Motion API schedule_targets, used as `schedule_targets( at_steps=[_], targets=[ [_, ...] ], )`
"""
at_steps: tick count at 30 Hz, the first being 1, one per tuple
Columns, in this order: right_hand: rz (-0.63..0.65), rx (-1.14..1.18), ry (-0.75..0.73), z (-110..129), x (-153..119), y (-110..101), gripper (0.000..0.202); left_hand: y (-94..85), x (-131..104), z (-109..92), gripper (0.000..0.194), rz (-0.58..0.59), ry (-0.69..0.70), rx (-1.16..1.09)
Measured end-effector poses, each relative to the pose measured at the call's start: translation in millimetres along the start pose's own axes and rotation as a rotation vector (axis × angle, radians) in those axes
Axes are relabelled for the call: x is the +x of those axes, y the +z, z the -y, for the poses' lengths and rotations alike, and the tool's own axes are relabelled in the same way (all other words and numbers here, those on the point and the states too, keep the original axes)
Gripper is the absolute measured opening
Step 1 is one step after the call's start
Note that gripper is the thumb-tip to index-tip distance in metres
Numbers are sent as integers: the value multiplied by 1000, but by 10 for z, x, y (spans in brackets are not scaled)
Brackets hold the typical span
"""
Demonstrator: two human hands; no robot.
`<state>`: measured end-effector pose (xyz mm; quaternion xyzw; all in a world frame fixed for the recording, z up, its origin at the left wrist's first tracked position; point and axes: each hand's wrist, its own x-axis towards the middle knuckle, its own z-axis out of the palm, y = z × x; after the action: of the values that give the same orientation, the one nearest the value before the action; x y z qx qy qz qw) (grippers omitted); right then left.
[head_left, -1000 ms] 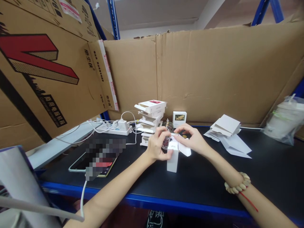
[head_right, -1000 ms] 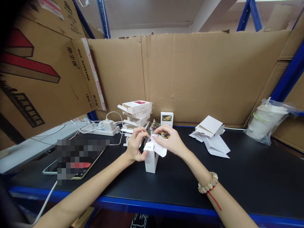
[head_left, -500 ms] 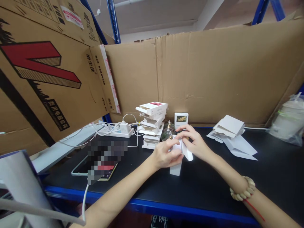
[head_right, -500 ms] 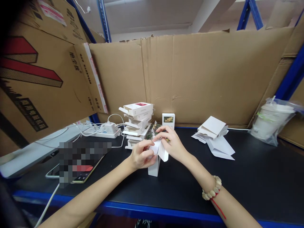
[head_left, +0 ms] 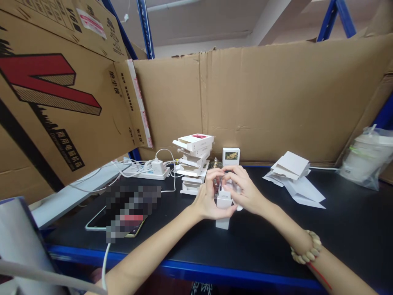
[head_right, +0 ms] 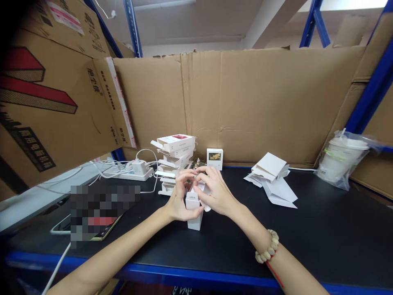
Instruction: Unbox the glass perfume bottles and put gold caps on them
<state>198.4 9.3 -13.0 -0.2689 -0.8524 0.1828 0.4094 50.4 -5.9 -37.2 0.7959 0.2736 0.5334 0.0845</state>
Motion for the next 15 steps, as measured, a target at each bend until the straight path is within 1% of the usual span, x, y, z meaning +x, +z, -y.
schedule_targets(
  at_steps=[4, 6, 8, 10, 12, 15],
  targets=[
    [-141, 81, 27, 5, 4, 1, 16, 31, -14, -30, 68, -25, -32, 18],
    [-192, 118, 38, -2, 9, -16, 21, 43, -19, -44, 68, -6, -78, 8],
    [-211, 155, 51, -18, 20, -41, 24, 53, -29, -54, 68, 21, -140, -16],
    [-192, 191, 64, -40, 36, -67, 27, 60, -40, -61, 69, 47, -208, -68],
    [-146, 215, 69, -66, 50, -87, 28, 61, -43, -70, 69, 85, -272, -138],
    [-75, 229, 70, -108, 56, -98, 24, 47, -17, -90, 68, 184, -339, -206]
  ],
)
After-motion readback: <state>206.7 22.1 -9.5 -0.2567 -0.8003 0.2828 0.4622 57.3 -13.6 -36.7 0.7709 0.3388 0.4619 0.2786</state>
